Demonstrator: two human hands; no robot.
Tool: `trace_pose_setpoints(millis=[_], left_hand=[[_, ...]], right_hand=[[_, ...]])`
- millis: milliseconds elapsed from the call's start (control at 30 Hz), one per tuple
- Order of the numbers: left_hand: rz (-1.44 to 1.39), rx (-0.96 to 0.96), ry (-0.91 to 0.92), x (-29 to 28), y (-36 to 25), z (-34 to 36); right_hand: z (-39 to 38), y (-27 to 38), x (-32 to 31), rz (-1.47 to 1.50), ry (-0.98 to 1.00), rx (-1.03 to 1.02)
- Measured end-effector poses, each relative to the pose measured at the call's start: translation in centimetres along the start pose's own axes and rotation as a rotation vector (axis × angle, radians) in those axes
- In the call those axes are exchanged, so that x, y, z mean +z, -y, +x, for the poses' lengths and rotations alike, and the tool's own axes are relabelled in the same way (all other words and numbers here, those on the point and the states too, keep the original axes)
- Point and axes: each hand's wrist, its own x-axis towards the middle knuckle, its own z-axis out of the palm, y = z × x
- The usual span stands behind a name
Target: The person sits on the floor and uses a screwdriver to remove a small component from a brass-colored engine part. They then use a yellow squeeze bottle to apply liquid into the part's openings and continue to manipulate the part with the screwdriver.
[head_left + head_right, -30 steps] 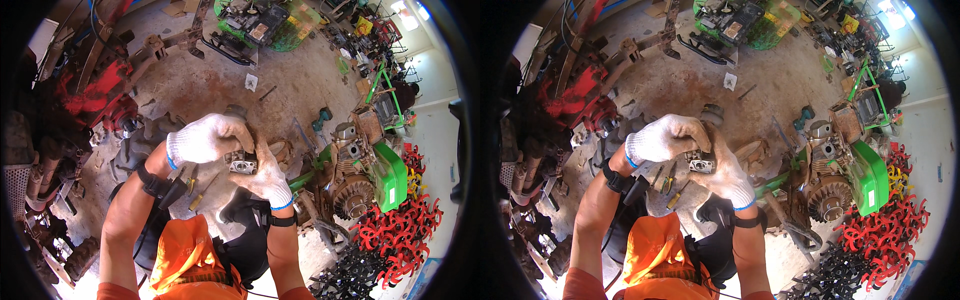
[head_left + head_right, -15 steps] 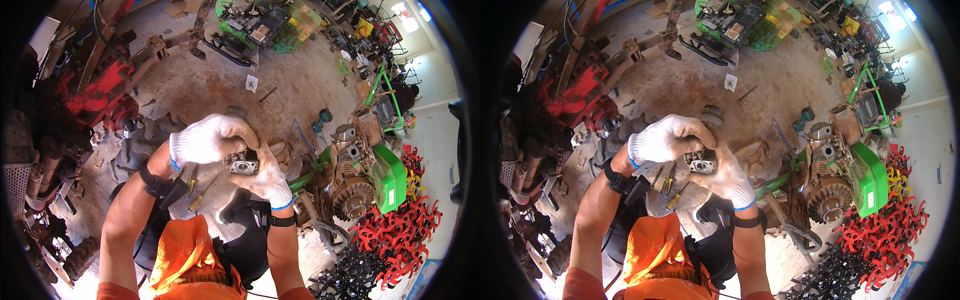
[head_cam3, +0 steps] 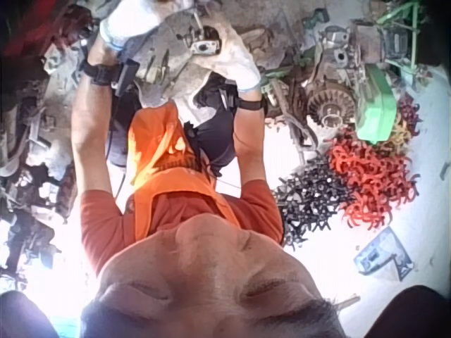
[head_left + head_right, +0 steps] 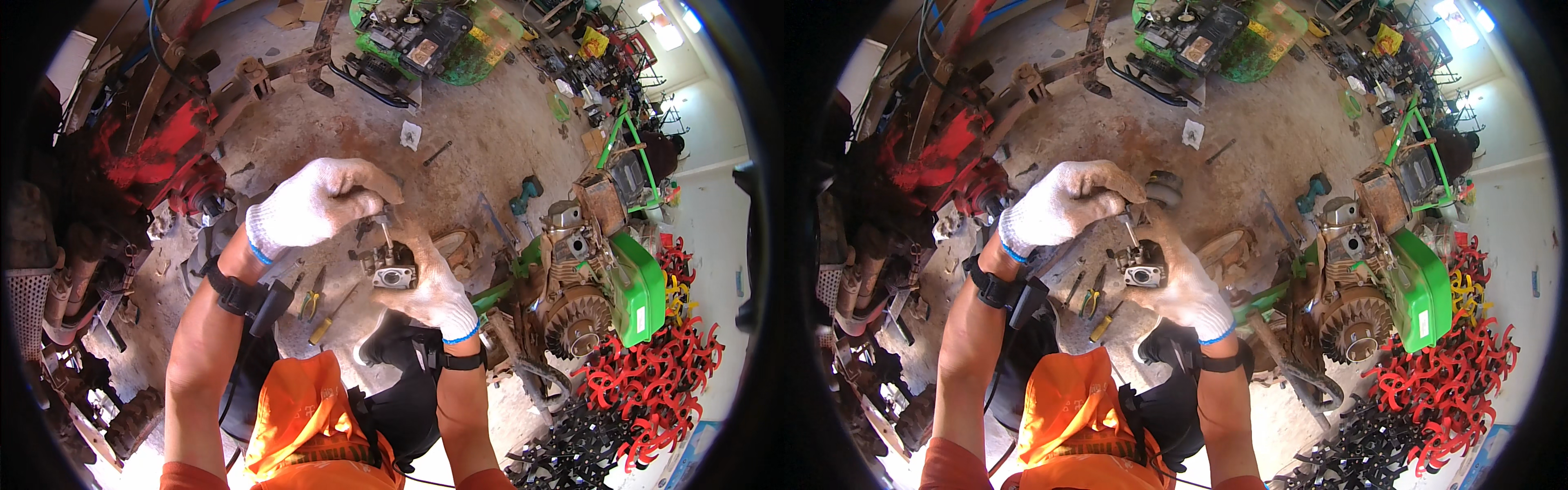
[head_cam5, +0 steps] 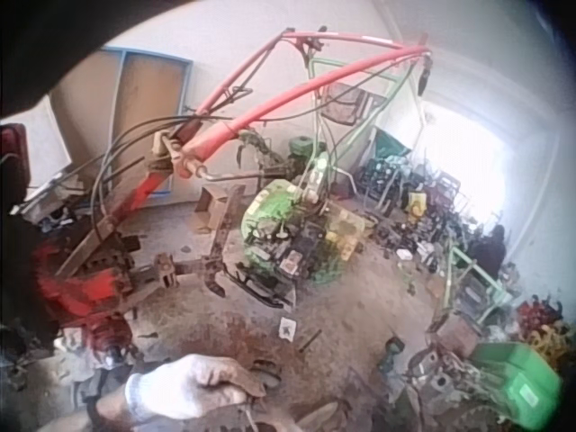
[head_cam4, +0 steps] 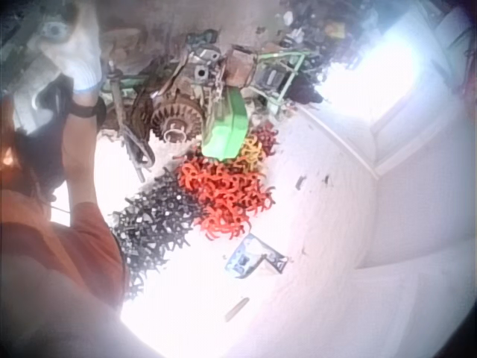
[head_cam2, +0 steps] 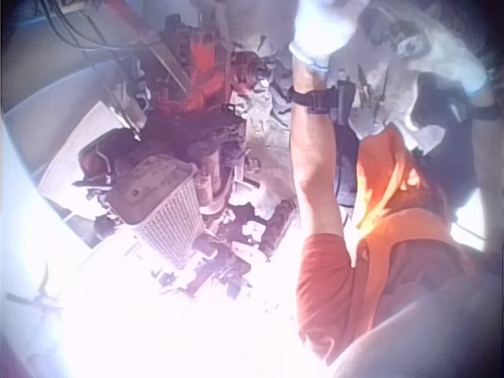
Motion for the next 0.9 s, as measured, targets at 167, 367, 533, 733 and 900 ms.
trace_pose_setpoints(millis=[167,367,533,733,900], left_hand=[[-0.006,-0.141,0.036,0.1,-0.3,-0.2],[0.165,-0.148,-0.042,-0.1,-0.3,-0.2],[0.201,-0.168,-0.036,0.2,-0.4,-0.1],[0.376,-0.106,-0.059,1.0,-0.9,0.1],[0.612,0.036,0.021,2.7,-0.9,0.0]], right_hand=[[0.0,-0.3,-0.4,-0.101,-0.1,-0.032],[0.0,-0.1,-0.4,-0.164,-0.098,-0.063],[0.3,-0.5,0.2,-0.035,-0.118,-0.03],[0.8,-0.7,0.2,-0.179,-0.116,-0.042],[0.6,0.1,0.2,-0.218,-0.109,-0.081]])
